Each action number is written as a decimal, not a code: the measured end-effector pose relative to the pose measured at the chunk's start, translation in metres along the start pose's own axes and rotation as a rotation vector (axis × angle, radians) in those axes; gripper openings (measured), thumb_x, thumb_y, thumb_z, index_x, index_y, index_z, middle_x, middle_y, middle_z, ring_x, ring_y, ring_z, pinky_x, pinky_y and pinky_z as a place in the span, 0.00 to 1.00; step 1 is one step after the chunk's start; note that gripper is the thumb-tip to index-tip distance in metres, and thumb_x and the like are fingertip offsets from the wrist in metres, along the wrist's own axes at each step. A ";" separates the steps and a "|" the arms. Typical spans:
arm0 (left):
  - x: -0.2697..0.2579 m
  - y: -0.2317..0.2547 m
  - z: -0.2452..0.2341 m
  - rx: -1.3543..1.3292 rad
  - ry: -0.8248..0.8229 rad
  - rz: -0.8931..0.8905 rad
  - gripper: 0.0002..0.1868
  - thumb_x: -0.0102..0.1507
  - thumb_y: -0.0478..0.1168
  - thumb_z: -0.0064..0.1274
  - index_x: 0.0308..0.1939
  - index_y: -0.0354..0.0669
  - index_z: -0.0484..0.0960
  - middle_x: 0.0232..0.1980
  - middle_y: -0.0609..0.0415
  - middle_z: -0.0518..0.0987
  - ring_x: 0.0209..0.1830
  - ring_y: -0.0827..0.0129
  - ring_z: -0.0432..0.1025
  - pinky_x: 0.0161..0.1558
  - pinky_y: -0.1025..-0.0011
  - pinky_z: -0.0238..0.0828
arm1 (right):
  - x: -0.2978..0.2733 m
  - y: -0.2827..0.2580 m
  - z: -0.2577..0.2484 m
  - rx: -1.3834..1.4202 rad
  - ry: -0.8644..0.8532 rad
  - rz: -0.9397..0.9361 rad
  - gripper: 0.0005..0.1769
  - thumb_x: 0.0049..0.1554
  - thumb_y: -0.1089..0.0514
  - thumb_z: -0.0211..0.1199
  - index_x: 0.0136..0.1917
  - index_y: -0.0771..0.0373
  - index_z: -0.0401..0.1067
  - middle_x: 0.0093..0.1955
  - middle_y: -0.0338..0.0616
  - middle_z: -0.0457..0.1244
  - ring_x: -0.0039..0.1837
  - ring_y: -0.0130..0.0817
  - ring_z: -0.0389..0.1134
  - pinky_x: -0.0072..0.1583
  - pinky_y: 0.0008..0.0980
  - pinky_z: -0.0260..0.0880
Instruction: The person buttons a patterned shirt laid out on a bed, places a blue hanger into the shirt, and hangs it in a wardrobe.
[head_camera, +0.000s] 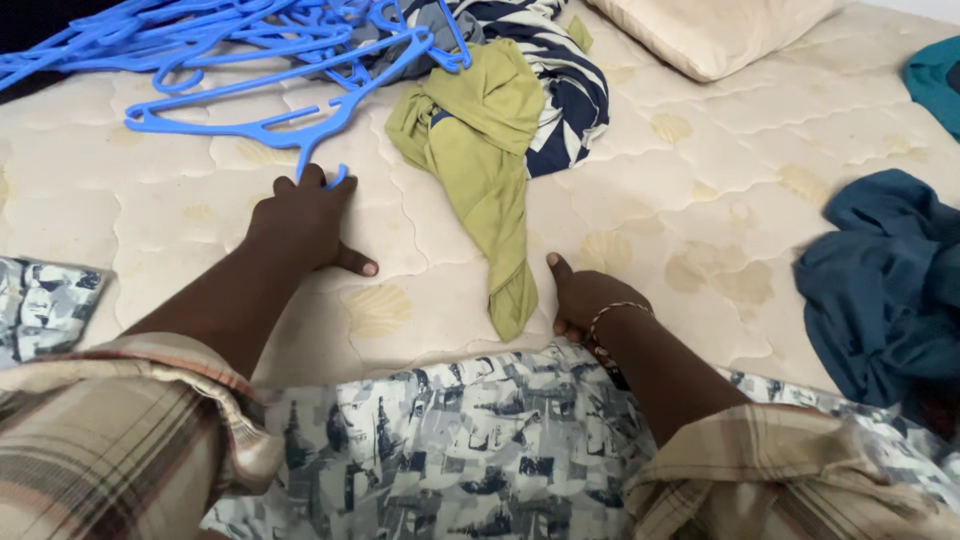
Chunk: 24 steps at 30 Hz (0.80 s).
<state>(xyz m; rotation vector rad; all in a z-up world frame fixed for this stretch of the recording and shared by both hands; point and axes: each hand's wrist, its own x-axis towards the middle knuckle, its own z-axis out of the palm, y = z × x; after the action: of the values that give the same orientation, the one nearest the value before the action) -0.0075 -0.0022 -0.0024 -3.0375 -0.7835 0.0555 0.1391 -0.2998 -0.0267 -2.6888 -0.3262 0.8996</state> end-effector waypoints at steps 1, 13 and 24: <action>-0.002 -0.002 0.001 -0.009 0.004 0.005 0.68 0.37 0.70 0.75 0.77 0.58 0.60 0.73 0.46 0.62 0.67 0.44 0.64 0.56 0.48 0.74 | -0.004 0.003 0.002 0.016 -0.008 0.025 0.53 0.66 0.26 0.24 0.33 0.65 0.77 0.29 0.46 0.64 0.31 0.39 0.65 0.48 0.41 0.69; -0.041 -0.024 0.015 -0.230 0.193 0.100 0.35 0.52 0.62 0.69 0.62 0.63 0.81 0.60 0.45 0.76 0.57 0.46 0.72 0.60 0.55 0.70 | -0.046 0.031 0.038 -0.251 0.260 -0.264 0.37 0.66 0.32 0.34 0.59 0.59 0.75 0.58 0.55 0.69 0.63 0.54 0.69 0.66 0.52 0.64; -0.166 -0.005 -0.051 -0.664 0.735 0.009 0.11 0.61 0.32 0.58 0.41 0.54 0.90 0.43 0.53 0.81 0.42 0.57 0.76 0.45 0.61 0.73 | -0.123 0.077 0.080 -0.127 0.379 -0.671 0.41 0.65 0.34 0.51 0.77 0.67 0.54 0.76 0.62 0.53 0.76 0.58 0.55 0.71 0.49 0.53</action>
<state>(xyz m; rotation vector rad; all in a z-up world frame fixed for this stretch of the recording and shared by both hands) -0.1535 -0.0778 0.0544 -3.1565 -0.8093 -1.4876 0.0035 -0.3929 -0.0459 -2.4959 -1.1262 0.1746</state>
